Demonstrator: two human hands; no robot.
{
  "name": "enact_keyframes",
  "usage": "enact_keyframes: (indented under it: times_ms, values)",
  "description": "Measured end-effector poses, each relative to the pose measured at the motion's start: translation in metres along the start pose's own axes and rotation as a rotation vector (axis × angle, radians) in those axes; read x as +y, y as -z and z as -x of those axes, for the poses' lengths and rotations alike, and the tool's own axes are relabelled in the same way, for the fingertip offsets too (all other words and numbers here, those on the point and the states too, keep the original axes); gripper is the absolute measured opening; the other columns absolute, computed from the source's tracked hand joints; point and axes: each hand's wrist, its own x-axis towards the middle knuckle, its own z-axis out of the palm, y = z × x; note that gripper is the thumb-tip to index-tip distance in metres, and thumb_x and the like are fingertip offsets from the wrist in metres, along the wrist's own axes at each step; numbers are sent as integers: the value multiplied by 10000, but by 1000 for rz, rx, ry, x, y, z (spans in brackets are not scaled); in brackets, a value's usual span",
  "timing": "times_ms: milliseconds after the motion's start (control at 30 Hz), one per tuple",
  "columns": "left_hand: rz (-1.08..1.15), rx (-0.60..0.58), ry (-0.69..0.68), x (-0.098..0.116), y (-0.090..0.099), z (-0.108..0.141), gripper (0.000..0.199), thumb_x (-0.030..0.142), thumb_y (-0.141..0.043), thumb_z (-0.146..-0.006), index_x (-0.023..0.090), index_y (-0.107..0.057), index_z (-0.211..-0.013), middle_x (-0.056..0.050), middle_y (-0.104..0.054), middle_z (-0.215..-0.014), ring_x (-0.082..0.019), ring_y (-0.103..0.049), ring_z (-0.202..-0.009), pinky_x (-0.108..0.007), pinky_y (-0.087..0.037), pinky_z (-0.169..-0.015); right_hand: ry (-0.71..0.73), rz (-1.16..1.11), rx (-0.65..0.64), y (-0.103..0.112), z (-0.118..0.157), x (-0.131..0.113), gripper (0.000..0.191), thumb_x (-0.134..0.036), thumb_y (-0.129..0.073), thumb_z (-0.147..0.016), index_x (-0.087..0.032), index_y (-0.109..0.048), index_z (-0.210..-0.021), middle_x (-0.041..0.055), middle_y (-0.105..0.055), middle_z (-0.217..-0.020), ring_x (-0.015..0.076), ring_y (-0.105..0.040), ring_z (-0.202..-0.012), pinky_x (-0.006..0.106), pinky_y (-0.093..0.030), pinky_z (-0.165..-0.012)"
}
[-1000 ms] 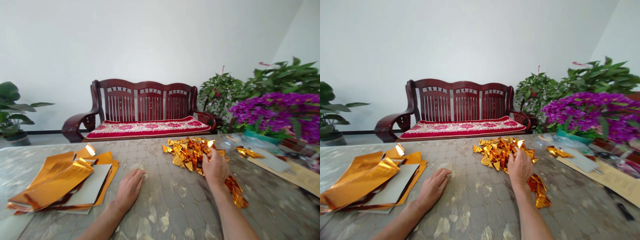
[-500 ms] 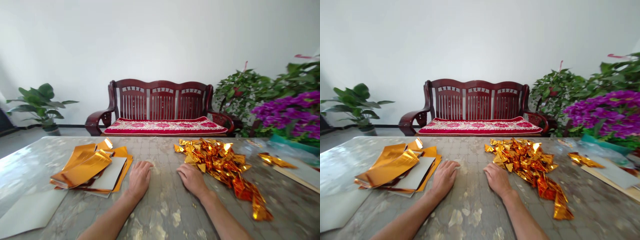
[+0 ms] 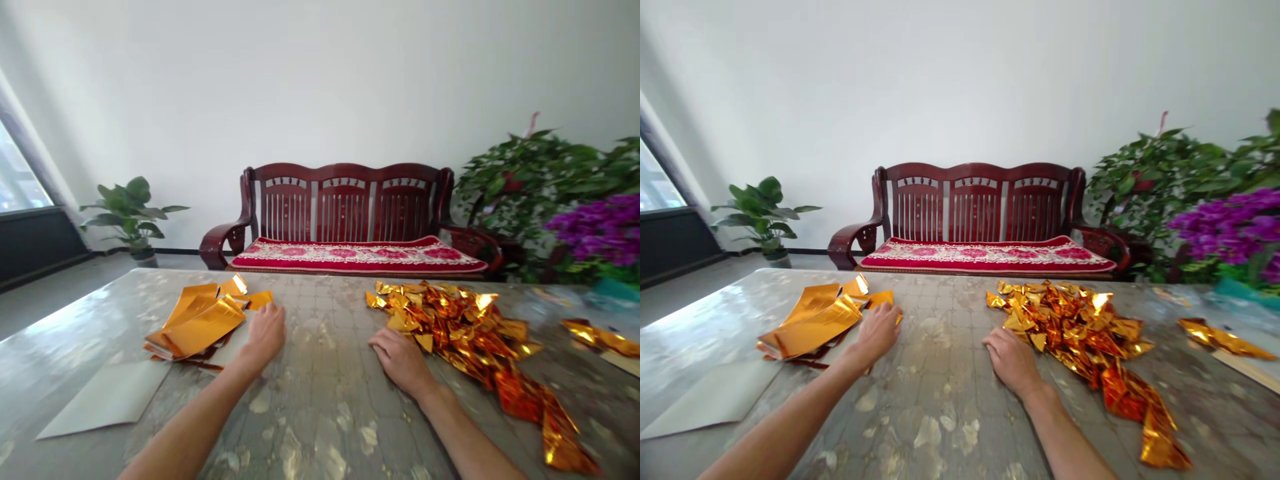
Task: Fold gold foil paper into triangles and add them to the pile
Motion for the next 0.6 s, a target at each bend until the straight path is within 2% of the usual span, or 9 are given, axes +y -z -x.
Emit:
enact_keyframes:
  times_ms: [133, 233, 400, 600]
  values:
    - [-42, -49, 59, -25, -5, 0, 328, 224, -418, -928, 58, -654, -1084, -236, -620, -1117, -367, -604, -1075, -424, -512, -807, -14, 12, 0, 0, 0, -3, 233, -159, -483, -938, -233, -702, -910, 24, -664, -925, 174, -599, -927, 282, -436, -828]
    - [-89, -127, 95, -37, -12, -1, 379, 256, -361, -961, 56, -642, -1119, -248, -617, -1160, -376, -604, -1111, -438, -522, -817, -11, 31, -7, 0, 0, -4, 224, -135, -502, -927, -228, -704, -898, 26, -665, -925, 168, -596, -924, 273, -430, -825]
    - [-106, -142, 82, -44, -19, -6, 413, 120, -274, -940, 56, -637, -1125, -248, -639, -1131, -351, -632, -1087, -436, -530, -811, -24, 57, 4, 0, 0, -5, 199, -144, -530, -928, -228, -707, -889, 20, -669, -904, 164, -596, -906, 266, -420, -804]
    - [-130, -141, 68, -45, -16, -10, 368, 180, -341, -938, 51, -632, -1121, -249, -646, -1108, -361, -650, -1060, -434, -532, -808, -13, 98, -15, 1, -1, -7, 203, -130, -533, -913, -231, -708, -885, 18, -675, -904, 162, -600, -901, 258, -414, -788]
